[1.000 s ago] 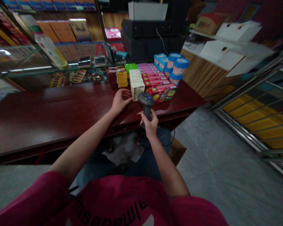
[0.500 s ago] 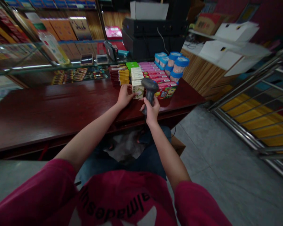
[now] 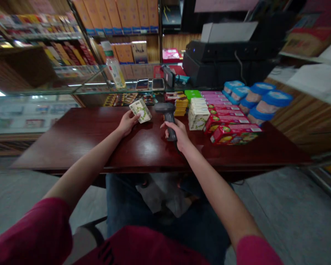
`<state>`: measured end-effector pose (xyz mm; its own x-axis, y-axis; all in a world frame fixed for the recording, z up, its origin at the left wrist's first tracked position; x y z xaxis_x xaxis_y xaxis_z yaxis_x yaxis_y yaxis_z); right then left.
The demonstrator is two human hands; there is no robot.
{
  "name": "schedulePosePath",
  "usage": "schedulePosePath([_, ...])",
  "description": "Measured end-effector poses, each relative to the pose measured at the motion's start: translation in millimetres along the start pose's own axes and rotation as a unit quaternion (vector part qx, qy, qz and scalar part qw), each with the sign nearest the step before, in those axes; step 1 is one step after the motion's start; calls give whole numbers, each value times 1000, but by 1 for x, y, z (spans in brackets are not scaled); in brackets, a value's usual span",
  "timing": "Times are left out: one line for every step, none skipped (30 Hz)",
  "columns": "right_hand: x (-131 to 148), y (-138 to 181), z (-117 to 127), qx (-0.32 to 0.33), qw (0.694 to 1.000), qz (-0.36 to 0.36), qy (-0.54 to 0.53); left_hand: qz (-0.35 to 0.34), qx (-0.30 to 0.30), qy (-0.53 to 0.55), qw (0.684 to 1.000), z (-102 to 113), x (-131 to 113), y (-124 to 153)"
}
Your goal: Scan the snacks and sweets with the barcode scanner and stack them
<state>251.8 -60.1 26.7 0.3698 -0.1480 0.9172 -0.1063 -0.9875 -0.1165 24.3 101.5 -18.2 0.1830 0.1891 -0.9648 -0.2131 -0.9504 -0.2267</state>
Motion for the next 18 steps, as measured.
schedulePosePath([-6, -14, -8, 14, 1000, -15, -15, -8, -26, -9, 1000, 18, -2, -8])
schedulePosePath([-13, -29, -16, 27, 999, -29, -28, -16, -51, -18, 998, 34, -4, -16])
schedulePosePath([-19, -42, -23, 40, 998, -40, -40, -21, -75, -25, 997, 49, -5, -24])
schedulePosePath([-26, -55, -30, 51, 996, -49, -49, -26, -98, -31, 994, 62, -5, -32])
schedulePosePath([-32, -66, -37, 61, 995, -56, -55, -30, -121, -38, 991, 72, -5, -38])
schedulePosePath([-38, -76, -42, 69, 994, -60, -61, -35, -145, -48, 988, 81, -5, -44])
schedulePosePath([-44, -84, -46, 73, 993, -62, -65, -40, -171, -66, 982, 88, -4, -47])
schedulePosePath([-49, -91, -49, 76, 993, -63, -67, -46, -196, -92, 975, 93, -4, -50])
schedulePosePath([-54, -96, -51, 79, 993, -64, -66, -53, -216, -128, 967, 96, -5, -51])
schedulePosePath([-59, -99, -51, 82, 992, -65, -64, -63, -226, -172, 957, 96, -6, -51])
schedulePosePath([-62, -101, -51, 86, 992, -67, -59, -75, -225, -222, 946, 94, -9, -50])
schedulePosePath([-65, -101, -51, 91, 992, -67, -56, -90, -214, -274, 933, 89, -12, -49])
schedulePosePath([-67, -101, -50, 96, 992, -67, -54, -106, -195, -321, 921, 83, -15, -48])
schedulePosePath([-68, -101, -49, 99, 991, -69, -53, -120, -172, -357, 910, 78, -18, -47])
schedulePosePath([-68, -100, -47, 100, 991, -70, -53, -132, -149, -379, 904, 73, -21, -45])
schedulePosePath([-68, -99, -46, 98, 991, -72, -53, -140, -126, -386, 903, 70, -23, -44])
schedulePosePath([-68, -98, -44, 96, 991, -76, -52, -144, -105, -381, 907, 68, -24, -44])
schedulePosePath([-68, -97, -43, 95, 991, -80, -50, -145, -88, -368, 914, 68, -25, -43])
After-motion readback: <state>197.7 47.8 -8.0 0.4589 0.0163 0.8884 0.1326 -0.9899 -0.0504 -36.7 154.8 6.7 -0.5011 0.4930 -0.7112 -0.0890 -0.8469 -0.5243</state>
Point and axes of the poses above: each hand's wrist, its own y-axis away from the middle knuckle, its own z-axis out of the back of the hand, x = y × z, the point moved 8 cm from there along -y, towards the middle knuckle, and after that the axes turned 4 degrees about -y, right-handed, at the moved point
